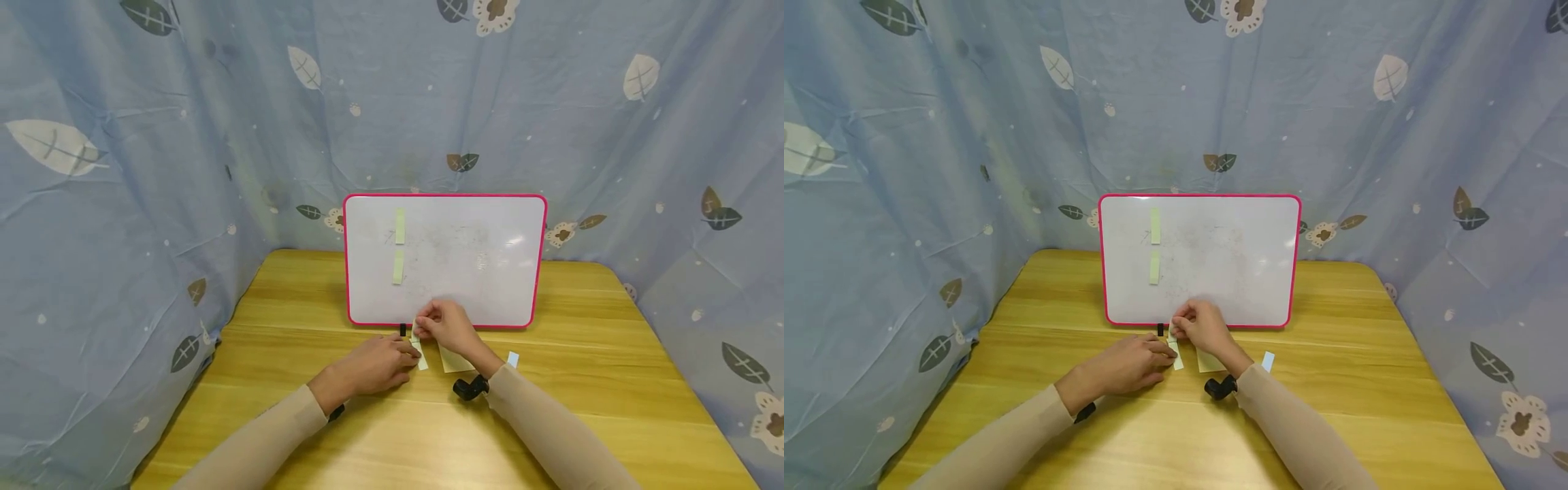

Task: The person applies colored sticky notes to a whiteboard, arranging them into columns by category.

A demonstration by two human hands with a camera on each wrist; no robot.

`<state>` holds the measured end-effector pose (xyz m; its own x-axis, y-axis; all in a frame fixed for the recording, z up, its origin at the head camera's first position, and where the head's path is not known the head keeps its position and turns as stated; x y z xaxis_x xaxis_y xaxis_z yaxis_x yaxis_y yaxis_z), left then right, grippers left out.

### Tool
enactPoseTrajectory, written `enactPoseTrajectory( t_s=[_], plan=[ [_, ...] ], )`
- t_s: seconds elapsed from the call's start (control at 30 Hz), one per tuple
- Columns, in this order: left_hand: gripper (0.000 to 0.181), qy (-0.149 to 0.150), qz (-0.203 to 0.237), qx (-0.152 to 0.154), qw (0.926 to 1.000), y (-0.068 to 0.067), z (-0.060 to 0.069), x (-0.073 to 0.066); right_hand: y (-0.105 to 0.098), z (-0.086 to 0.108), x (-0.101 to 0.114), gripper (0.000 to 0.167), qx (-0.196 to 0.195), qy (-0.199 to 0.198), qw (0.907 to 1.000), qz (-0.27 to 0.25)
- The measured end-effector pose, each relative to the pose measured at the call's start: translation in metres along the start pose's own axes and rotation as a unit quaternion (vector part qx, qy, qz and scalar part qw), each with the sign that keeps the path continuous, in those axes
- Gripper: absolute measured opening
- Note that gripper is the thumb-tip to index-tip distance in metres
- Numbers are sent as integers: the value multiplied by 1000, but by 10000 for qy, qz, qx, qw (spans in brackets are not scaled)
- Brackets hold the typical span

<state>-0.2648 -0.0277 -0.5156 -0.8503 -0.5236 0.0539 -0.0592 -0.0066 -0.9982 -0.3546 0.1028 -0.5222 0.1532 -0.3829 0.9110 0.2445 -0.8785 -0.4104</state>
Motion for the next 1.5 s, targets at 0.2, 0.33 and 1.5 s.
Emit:
enactPoseTrajectory(
  t_s=[0.2, 0.33, 1.5],
  plan=[
    [31, -1, 253, -34, 9997, -1, -2, 2, -10, -1, 8, 8, -315, -139, 9994, 46],
    [28, 34, 260, -61, 9996, -2, -2, 3, -18, 0, 15, 8, -609, -241, 9978, -55],
    [40, -1051, 534, -1820, 9762, -25, 17, 56, -13, 38, 39, 4, -1244, -1943, 9707, -680]
  ],
)
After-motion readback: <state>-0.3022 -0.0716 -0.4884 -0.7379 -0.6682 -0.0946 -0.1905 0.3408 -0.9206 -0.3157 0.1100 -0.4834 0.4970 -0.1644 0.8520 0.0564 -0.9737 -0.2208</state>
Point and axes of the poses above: each hand's wrist, its own z-axis away from the middle knuckle, its own y-axis out of the palm, x = y × z, the point moved 9 cm from there along -z, towards the middle knuckle, and after that the axes turned 1 degree about y, right-handed, at the moved point
